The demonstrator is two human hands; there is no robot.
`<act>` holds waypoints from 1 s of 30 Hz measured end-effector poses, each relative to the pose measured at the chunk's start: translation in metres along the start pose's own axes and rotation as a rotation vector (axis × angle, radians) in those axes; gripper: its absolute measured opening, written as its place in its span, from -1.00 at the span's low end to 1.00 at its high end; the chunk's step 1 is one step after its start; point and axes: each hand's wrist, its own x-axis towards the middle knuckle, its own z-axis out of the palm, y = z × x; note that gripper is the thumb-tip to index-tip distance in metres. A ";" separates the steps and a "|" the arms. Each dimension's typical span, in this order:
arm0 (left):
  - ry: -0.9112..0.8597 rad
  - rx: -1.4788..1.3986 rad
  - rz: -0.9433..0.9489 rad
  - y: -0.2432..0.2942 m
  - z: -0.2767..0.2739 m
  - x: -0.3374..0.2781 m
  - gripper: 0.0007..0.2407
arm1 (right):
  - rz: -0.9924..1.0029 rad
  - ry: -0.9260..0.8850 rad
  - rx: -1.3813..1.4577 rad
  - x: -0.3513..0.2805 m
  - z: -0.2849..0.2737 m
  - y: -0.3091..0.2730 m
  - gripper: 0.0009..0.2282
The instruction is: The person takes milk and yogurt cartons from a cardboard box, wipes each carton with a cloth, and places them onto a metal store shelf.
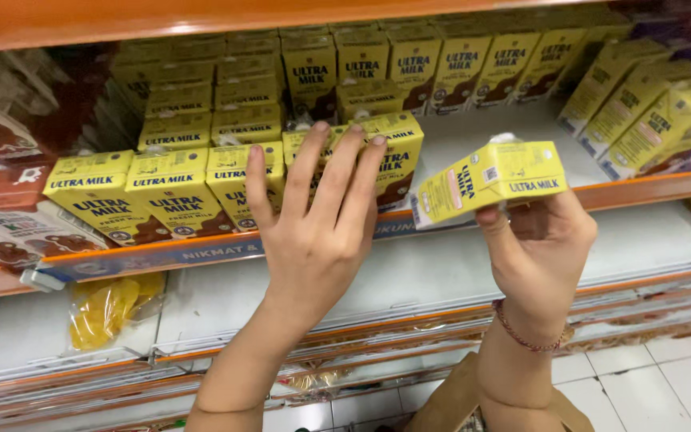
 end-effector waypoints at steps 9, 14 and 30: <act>-0.040 -0.053 0.027 -0.015 -0.008 0.000 -0.60 | 0.004 -0.195 -0.104 0.023 0.028 -0.005 -0.65; -0.061 -0.102 0.035 -0.018 -0.013 0.000 -0.59 | 0.003 -0.220 -0.213 0.030 0.039 -0.015 -0.67; -0.078 -0.128 0.049 -0.022 -0.018 -0.001 -0.61 | -0.037 -0.270 -0.389 0.044 0.059 -0.016 -0.73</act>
